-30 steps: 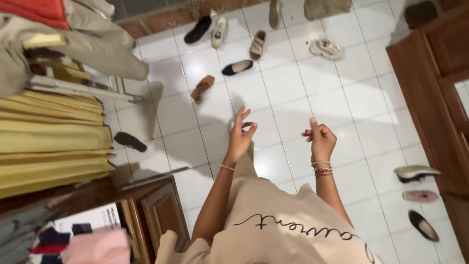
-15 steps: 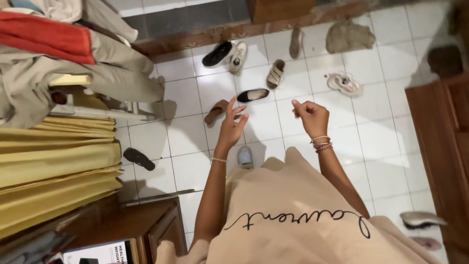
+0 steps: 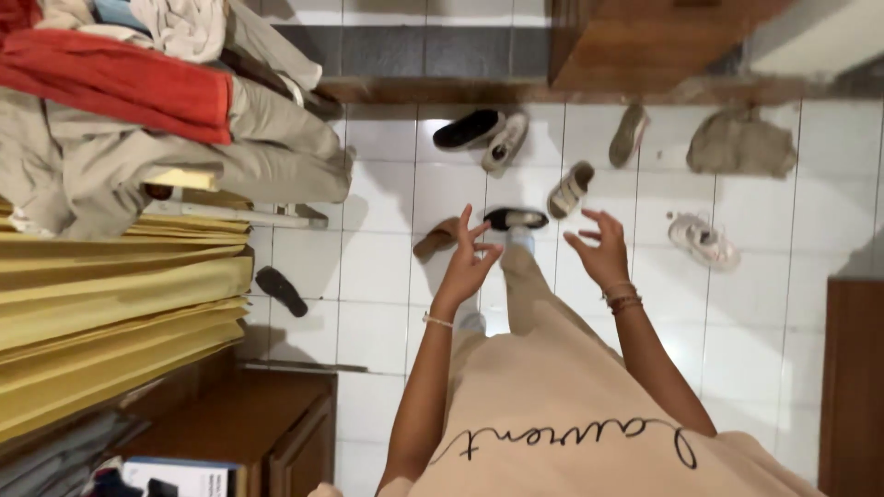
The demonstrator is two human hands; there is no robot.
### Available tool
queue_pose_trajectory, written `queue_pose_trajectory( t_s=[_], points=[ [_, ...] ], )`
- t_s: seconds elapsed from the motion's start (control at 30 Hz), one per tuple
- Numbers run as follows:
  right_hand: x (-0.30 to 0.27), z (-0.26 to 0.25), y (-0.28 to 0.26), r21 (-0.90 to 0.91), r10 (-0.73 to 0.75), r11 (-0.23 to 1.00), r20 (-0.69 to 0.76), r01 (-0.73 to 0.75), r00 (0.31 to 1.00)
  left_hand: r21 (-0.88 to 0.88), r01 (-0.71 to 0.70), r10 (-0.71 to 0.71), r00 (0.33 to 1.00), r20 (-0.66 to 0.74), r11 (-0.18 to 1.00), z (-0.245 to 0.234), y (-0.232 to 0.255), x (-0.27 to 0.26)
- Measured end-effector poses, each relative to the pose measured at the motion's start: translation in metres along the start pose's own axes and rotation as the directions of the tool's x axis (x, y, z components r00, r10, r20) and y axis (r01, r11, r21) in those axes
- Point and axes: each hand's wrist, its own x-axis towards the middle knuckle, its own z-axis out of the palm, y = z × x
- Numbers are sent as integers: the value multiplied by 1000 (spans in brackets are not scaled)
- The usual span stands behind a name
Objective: Picking up shoes from the floor and placing them onto a shoe rack.
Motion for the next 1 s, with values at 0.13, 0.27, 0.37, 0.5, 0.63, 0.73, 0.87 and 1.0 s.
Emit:
queue_pose_trajectory(
  t_s=[0.13, 0.27, 0.37, 0.5, 0.63, 0.73, 0.87, 1.0],
  points=[
    [86, -7, 7, -15, 39, 999, 111, -38, 993, -19, 81, -82, 995, -61, 997, 9, 1, 68],
    [176, 1, 0, -69, -73, 993, 236, 92, 969, -73, 130, -139, 980, -141, 989, 12, 0, 130],
    [235, 22, 3, -96, -128, 982, 301, 164, 945, -115, 170, -188, 965, -180, 979, 8, -18, 176],
    [298, 58, -7, -124, -96, 980, 393, 156, 914, -248, 184, -248, 934, -259, 951, 6, -74, 236],
    [367, 127, 39, -182, -91, 963, 472, 197, 877, -217, 300, -356, 884, -302, 929, -9, -157, 307],
    [415, 172, 59, -218, 18, 970, 501, 106, 865, -129, 63, -114, 895, -432, 990, -13, -224, 349],
    [489, 243, 113, -389, 218, 921, 504, -6, 836, -215, 509, -552, 780, -294, 834, -32, -303, 421],
    [553, 312, 183, -429, 267, 903, 566, 2, 780, -356, 517, -604, 772, -200, 779, -38, -409, 485]
  ],
)
